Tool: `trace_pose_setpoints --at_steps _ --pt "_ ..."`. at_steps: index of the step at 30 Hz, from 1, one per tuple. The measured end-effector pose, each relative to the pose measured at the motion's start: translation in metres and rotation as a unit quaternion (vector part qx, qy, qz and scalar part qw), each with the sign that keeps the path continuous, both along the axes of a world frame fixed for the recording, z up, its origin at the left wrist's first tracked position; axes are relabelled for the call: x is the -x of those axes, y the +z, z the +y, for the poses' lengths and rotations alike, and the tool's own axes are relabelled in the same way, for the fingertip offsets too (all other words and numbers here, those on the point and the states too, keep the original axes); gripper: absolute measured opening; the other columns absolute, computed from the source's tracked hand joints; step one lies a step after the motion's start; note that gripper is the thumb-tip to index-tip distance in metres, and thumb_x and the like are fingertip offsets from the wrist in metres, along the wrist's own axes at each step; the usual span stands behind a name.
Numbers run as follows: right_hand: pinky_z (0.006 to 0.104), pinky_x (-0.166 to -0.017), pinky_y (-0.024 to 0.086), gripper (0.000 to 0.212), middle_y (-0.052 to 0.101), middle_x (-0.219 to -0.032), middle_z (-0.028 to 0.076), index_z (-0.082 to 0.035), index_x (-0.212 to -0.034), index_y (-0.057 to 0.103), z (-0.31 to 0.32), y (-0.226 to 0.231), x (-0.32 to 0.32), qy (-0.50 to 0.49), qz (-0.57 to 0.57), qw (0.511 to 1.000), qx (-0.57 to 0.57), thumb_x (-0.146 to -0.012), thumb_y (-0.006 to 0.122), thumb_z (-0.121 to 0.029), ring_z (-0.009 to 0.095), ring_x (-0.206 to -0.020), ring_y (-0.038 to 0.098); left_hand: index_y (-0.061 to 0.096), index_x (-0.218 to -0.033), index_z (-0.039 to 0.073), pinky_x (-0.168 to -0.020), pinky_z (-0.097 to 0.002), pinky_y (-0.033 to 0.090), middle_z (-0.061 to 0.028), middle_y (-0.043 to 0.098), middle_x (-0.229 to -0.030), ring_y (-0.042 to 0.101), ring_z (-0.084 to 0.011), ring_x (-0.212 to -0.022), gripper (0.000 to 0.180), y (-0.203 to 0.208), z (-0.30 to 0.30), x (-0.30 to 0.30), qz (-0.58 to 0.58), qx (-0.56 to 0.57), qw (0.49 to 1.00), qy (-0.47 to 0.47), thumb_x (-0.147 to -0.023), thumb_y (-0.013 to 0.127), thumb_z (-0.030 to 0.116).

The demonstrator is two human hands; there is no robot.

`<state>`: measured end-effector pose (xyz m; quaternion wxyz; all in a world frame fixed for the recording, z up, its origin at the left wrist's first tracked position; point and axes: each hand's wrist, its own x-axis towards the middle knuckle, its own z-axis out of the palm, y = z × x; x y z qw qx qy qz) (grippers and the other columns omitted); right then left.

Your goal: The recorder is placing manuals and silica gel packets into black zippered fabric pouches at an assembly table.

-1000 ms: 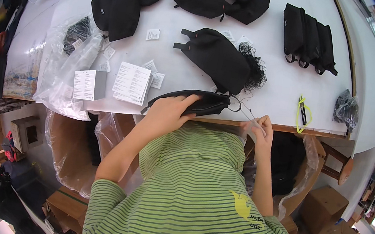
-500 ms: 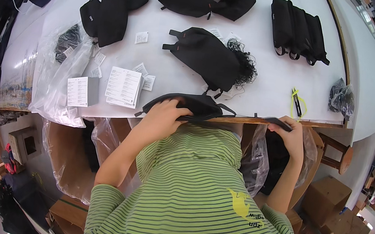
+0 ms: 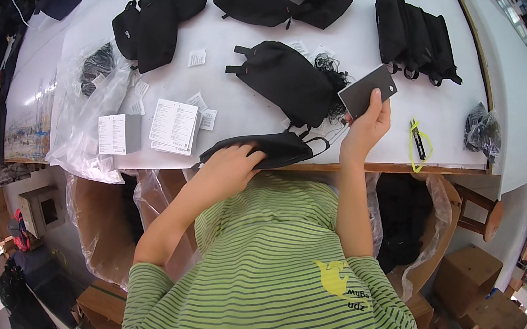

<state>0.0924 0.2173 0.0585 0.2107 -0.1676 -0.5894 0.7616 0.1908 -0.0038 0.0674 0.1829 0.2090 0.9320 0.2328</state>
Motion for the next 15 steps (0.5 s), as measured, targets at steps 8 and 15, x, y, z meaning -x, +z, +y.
trace_pose_setpoints --at_steps 8,15 --pt "0.0206 -0.042 0.034 0.024 0.057 -0.067 0.0 -0.005 -0.092 0.06 -0.006 0.001 0.001 0.044 0.033 0.996 0.065 -0.098 0.05 -0.026 0.005 -0.045 0.043 0.058 -0.111 0.002 -0.087 -0.038 0.045 -0.0101 0.06 -0.103 0.056 -0.0283 -0.098 0.03 0.017 -0.004 -0.009 0.094 -0.014 0.995 -0.002 -0.082 0.062 0.007" --pt "0.0216 -0.044 0.031 0.022 0.055 -0.057 -0.003 -0.002 -0.081 0.062 0.003 -0.003 -0.002 0.102 0.037 0.984 -0.142 -0.093 0.064 -0.021 0.002 -0.047 0.035 0.061 -0.106 0.005 -0.09 -0.0394 0.043 -0.0097 0.059 -0.104 0.054 -0.0295 -0.104 0.027 0.018 -0.009 -0.018 0.119 -0.074 0.987 0.075 -0.08 0.066 0.01"
